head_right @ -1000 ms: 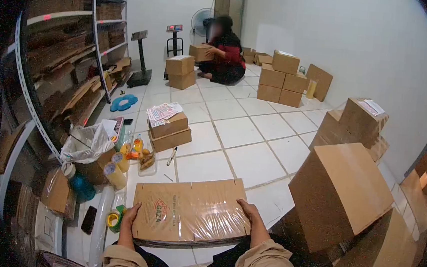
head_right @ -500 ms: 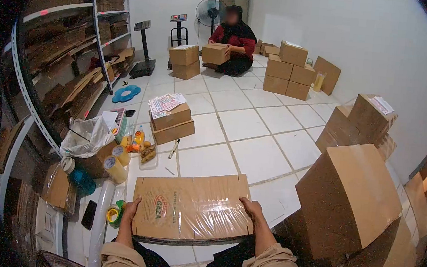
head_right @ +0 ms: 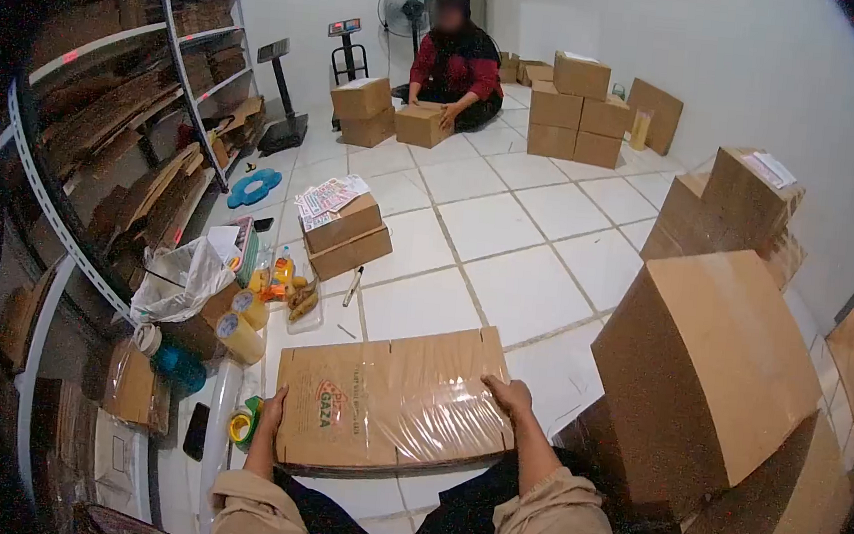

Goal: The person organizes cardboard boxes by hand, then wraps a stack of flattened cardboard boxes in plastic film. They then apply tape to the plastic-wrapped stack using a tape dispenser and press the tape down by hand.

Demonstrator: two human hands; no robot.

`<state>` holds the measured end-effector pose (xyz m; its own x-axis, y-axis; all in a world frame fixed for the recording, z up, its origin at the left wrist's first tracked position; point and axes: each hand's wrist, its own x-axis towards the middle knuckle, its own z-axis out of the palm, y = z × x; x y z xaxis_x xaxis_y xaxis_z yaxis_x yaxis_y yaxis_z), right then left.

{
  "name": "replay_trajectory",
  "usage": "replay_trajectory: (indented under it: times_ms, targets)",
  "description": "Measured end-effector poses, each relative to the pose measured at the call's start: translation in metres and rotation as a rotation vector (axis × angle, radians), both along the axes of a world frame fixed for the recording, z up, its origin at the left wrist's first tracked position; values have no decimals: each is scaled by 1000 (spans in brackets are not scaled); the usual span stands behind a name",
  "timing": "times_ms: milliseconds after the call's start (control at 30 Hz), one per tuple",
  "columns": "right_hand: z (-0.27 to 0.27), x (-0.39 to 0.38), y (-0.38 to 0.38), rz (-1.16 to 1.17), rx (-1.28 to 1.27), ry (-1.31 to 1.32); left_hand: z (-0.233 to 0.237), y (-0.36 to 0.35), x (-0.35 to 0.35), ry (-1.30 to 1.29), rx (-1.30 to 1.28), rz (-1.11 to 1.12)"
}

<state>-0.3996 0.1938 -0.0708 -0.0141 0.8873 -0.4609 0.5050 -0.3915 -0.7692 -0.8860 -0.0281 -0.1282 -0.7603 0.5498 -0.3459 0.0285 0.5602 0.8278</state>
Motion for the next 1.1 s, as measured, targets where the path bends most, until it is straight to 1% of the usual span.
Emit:
replay_trajectory:
  times_ms: [33,67,100,167,233,267,300,367,500,533,567,633,667,767,867,900,967,1100]
  targets:
    - [-8,1,2,-3,-11,2,-4,-1,-3,-50,22,-2]
    - [-16,-1,7,-8,-4,-53,-8,-2,-5,-100,49,-4]
    - [-17,-2,10,-14,8,-108,-7,-4,-4,-96,47,-8]
    - [-18,0,10,-8,6,-98,-3,-3,-1,-115,111,-28]
    - [-7,-2,5,19,-30,-79,0,-3,2,-146,164,-31]
    - [-1,1,2,30,-70,-21,1,-3,4,-183,210,-27]
    - [0,1,2,27,-61,-18,0,-3,3,-180,219,-31]
    - [0,1,2,33,-71,-53,-1,-2,1,-134,167,-10]
    - [16,1,-4,52,-112,-18,31,-5,25,-107,110,29]
    - [7,-2,-4,8,18,-87,37,-4,29,-78,131,21]
    - [-2,0,0,7,23,-86,41,-4,33,-50,146,15]
    - [-9,1,4,16,-24,-25,40,-3,31,-43,139,16]
    - [-14,-1,6,-6,-5,-65,40,-3,30,-38,127,18]
    - [14,1,-3,10,-65,-20,28,-4,20,-87,105,7]
    - [-9,0,7,4,-92,-43,43,-6,32,-62,142,-16]
    - [-8,0,7,5,-94,-44,40,-6,31,-63,139,-15]
    - [-3,0,5,22,-51,-96,23,-4,18,-74,135,-2]
    - [0,-1,3,-21,3,-107,14,-2,10,-66,68,19]
